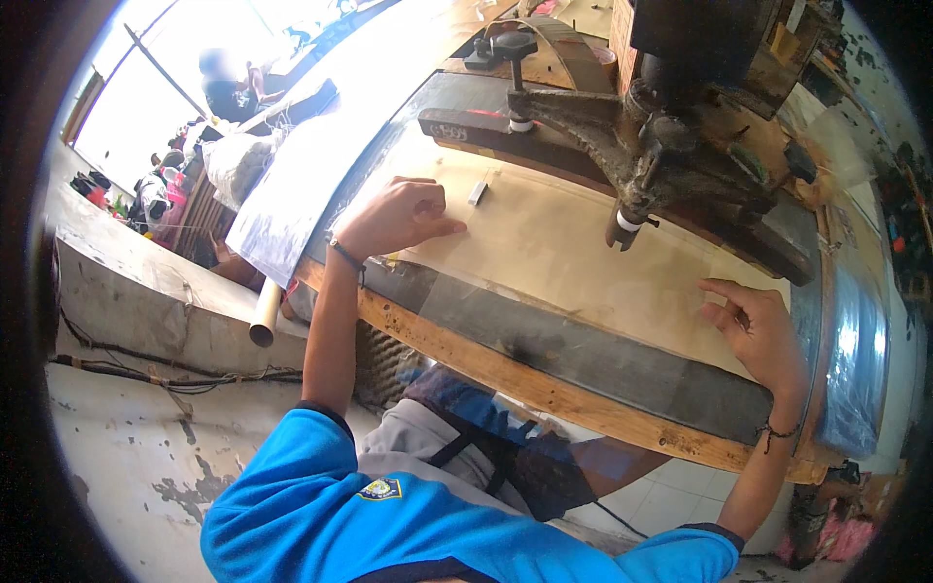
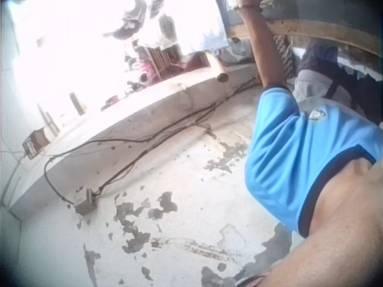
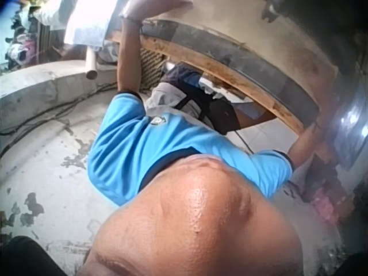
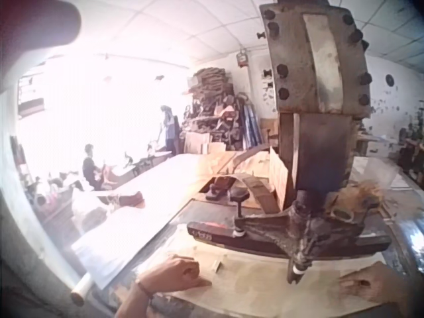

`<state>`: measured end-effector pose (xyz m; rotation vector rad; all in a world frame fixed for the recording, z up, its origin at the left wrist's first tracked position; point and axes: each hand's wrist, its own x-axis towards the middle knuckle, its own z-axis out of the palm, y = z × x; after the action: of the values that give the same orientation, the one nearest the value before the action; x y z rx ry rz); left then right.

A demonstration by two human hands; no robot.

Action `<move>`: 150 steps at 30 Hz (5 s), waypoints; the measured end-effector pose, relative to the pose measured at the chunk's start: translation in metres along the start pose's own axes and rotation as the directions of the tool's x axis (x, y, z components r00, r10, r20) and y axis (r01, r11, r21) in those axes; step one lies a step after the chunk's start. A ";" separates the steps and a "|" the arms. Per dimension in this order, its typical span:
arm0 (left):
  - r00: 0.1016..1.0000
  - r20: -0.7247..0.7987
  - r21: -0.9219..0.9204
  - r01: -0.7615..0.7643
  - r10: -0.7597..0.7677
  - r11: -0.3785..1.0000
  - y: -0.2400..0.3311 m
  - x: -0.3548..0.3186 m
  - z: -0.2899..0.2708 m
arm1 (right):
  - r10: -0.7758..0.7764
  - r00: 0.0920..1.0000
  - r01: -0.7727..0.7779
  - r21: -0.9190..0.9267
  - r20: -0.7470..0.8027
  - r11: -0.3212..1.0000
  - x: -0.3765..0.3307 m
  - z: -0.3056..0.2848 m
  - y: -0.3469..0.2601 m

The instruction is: The person places a rectangular sheet of material on a metal plate under a heat press, activates the machine to press the sheet, and then removes a plastic strip to place it into a plastic bag.

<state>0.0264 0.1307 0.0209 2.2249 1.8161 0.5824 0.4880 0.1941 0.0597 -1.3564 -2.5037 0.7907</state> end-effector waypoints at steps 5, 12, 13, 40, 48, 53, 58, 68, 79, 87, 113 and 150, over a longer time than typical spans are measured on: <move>0.998 0.064 -0.053 0.033 -0.029 0.998 -0.002 0.003 0.001 | -0.067 0.998 0.066 0.056 0.014 0.996 0.003 0.009 0.007; 1.000 0.001 -0.031 -0.018 0.018 0.999 -0.006 0.003 0.008 | -0.035 0.999 0.033 0.041 0.039 0.999 0.005 0.010 0.013; 1.000 0.004 -0.030 -0.010 0.010 0.999 -0.004 0.003 0.007 | -0.035 0.999 0.033 0.050 0.036 0.998 0.005 0.011 0.014; 0.998 0.034 0.053 0.041 -0.043 0.998 -0.001 0.003 0.010 | -0.031 0.999 0.033 0.100 -0.015 0.994 0.008 0.015 0.028; 0.997 0.050 0.013 0.066 -0.067 0.998 0.002 0.002 0.007 | 0.017 1.000 -0.015 -0.110 0.010 0.994 0.004 0.004 0.013; 0.999 0.043 0.039 0.032 -0.033 0.999 0.004 0.003 0.006 | -0.016 0.997 0.014 -0.025 -0.071 1.000 0.001 0.017 0.022; 0.996 0.067 0.031 0.060 -0.062 0.998 0.002 0.002 0.006 | 0.106 0.994 -0.110 -0.123 -0.033 0.986 0.004 0.013 0.006; 0.998 0.039 0.026 0.044 -0.045 0.999 -0.001 0.003 0.008 | 0.075 0.997 -0.077 -0.073 -0.028 0.994 0.004 0.013 0.010; 0.997 0.053 0.007 0.053 -0.053 0.999 0.000 0.001 0.007 | 0.018 1.000 -0.018 -0.028 -0.007 0.999 0.001 0.013 0.010; 0.995 0.074 0.019 0.069 -0.070 0.997 0.003 -0.002 0.006 | 0.025 1.000 -0.025 -0.015 0.007 1.000 0.001 0.016 0.007; 0.960 0.137 0.050 -0.252 0.243 0.966 0.013 0.009 0.028 | -0.145 0.989 0.141 -0.244 0.002 0.959 0.011 0.041 0.020; 0.978 -0.128 0.122 -0.151 0.167 0.981 0.021 -0.096 0.030 | 0.128 0.757 -0.089 0.093 -0.640 0.992 -0.109 0.093 0.019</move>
<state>0.0424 0.0354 -0.0139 2.4797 1.7853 0.6967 0.5259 0.0787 -0.0190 -1.4483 -1.8546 0.3126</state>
